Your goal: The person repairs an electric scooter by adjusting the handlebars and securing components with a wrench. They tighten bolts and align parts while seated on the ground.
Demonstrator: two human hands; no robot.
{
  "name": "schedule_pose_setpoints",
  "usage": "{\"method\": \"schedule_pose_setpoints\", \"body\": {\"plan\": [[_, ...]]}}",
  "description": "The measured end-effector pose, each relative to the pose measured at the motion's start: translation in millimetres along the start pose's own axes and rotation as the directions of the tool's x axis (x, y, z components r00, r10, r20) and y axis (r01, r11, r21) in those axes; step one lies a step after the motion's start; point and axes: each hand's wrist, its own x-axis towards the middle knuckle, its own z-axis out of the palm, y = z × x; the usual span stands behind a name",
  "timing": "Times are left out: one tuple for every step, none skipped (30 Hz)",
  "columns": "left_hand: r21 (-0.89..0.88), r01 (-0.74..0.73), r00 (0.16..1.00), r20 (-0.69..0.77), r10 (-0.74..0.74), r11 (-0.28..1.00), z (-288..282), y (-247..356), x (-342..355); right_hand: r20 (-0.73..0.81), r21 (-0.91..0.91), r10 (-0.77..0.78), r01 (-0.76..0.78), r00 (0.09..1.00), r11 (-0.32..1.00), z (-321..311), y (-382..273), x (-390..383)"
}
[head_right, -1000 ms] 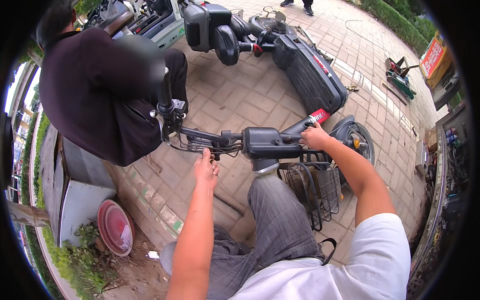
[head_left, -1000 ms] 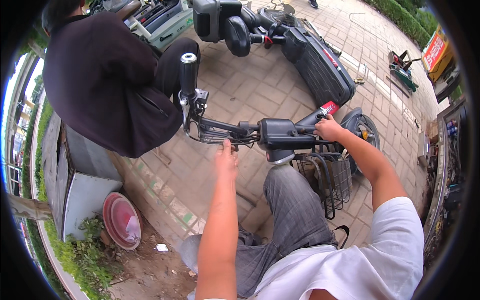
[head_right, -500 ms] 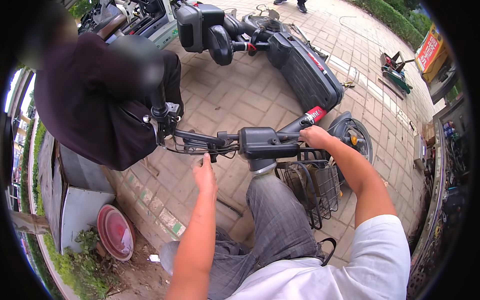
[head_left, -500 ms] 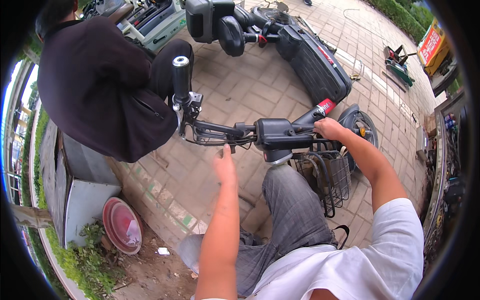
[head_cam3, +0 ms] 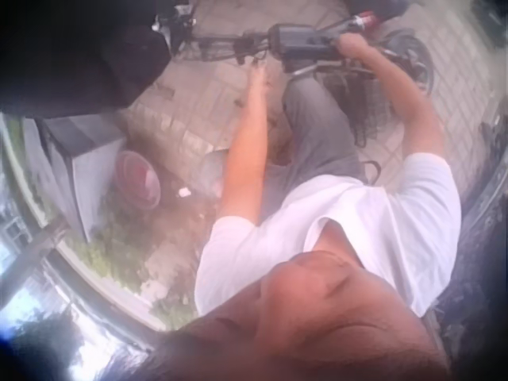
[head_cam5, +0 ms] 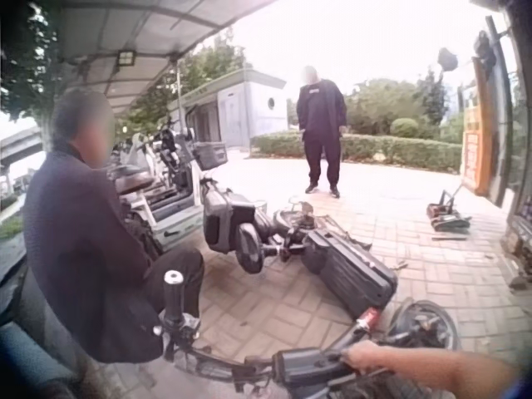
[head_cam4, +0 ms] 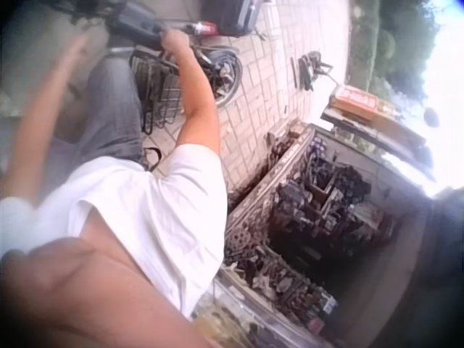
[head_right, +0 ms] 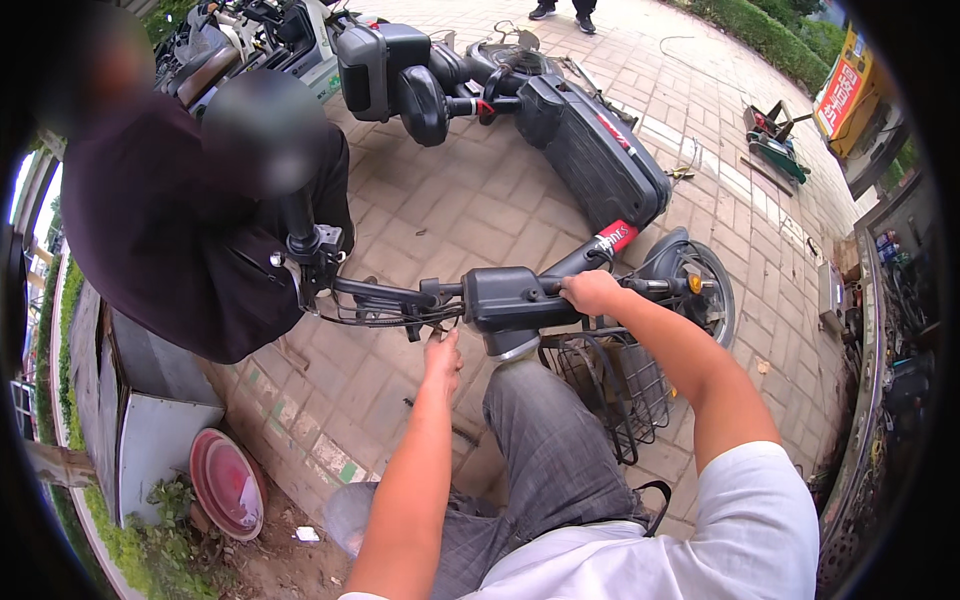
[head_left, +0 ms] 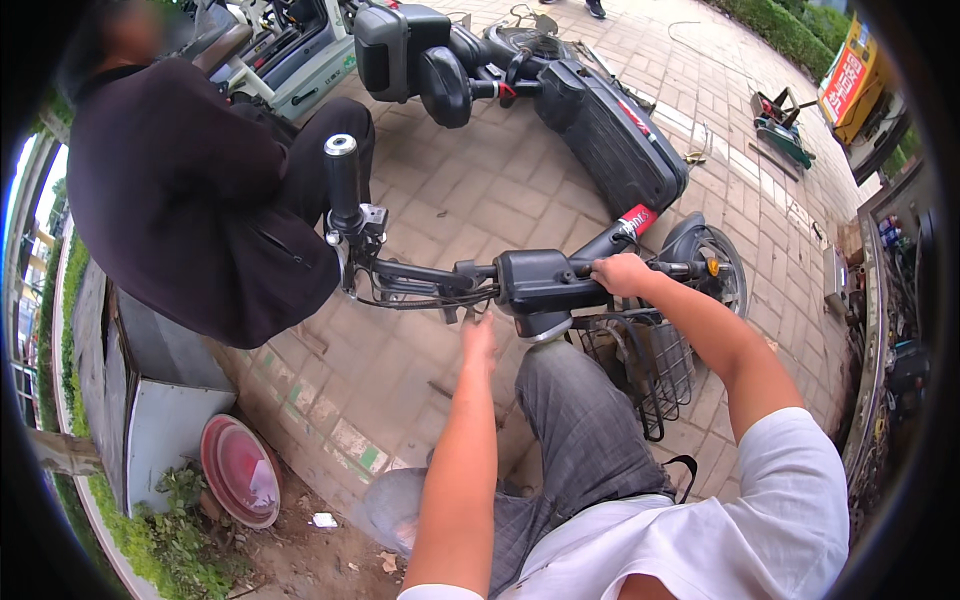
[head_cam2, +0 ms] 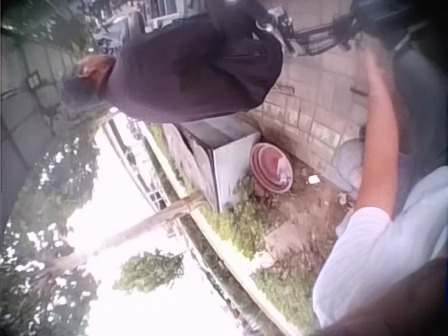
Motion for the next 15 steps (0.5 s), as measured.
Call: {"method": "schedule_pose_setpoints", "body": {"plan": [[0.059, -0.002, 1.0, -0.02, 0.003, 0.998, -3, -2, 14, -0.016, 0.002, -0.013, 0.013, 1.0, 1.0, 1, -3, 1], [0.116, -0.006, 0.999, -0.044, 0.011, 0.993, -9, -6, 32, -0.065, 0.024, -0.039, 0.041, 0.997, 0.999, 2, -7, 4], [0.176, 0.0, 0.998, -0.058, 0.01, 0.984, -6, -9, 40, -0.083, 0.029, -0.048, 0.051, 0.995, 0.998, 3, -6, 4], [0.168, 0.0, 0.996, -0.088, 0.015, 0.986, -6, -14, 44, -0.102, 0.035, -0.059, 0.063, 0.993, 0.997, 3, -6, 5], [0.157, 0.004, 0.994, -0.112, 0.013, 0.988, -1, -17, 45, -0.113, 0.039, -0.062, 0.066, 0.992, 0.997, 6, -3, 3], [0.043, 0.053, 0.994, -0.097, -0.049, 0.998, 6, -15, 42, -0.126, 0.021, -0.059, 0.062, 0.99, 0.998, 8, 4, 0], [-0.07, 0.105, 0.991, -0.078, -0.11, 0.992, 11, -12, 38, -0.13, 0.016, -0.064, 0.067, 0.989, 0.998, 11, 10, -2], [-0.224, 0.056, 0.995, -0.068, -0.073, 0.973, 11, -12, 42, -0.143, 0.013, -0.077, 0.079, 0.987, 0.997, 11, 12, 0], [-0.384, 0.087, 0.995, -0.013, -0.1, 0.919, 9, -14, 43, -0.157, 0.009, -0.089, 0.092, 0.984, 0.996, 10, 14, 1], [-0.468, 0.129, 0.991, 0.044, -0.123, 0.874, 5, -18, 42, -0.154, 0.007, -0.094, 0.097, 0.984, 0.995, 11, 15, 2], [-0.546, 0.177, 0.984, 0.103, -0.145, 0.819, 3, -20, 39, -0.158, 0.025, -0.088, 0.094, 0.983, 0.995, 12, 15, 1], [-0.59, 0.207, 0.978, 0.124, -0.166, 0.78, 4, -21, 36, -0.162, 0.043, -0.082, 0.09, 0.983, 0.995, 13, 15, -1], [-0.595, 0.203, 0.979, 0.12, -0.163, 0.777, 10, -25, 37, -0.164, 0.059, -0.074, 0.085, 0.984, 0.995, 14, 16, -4], [-0.604, 0.176, 0.984, 0.099, -0.146, 0.777, 6, -25, 41, -0.171, 0.054, -0.078, 0.088, 0.982, 0.995, 12, 10, 0], [-0.614, 0.15, 0.989, 0.078, -0.129, 0.775, 4, -25, 46, -0.161, 0.048, -0.066, 0.074, 0.985, 0.996, 9, 6, 0]]}}
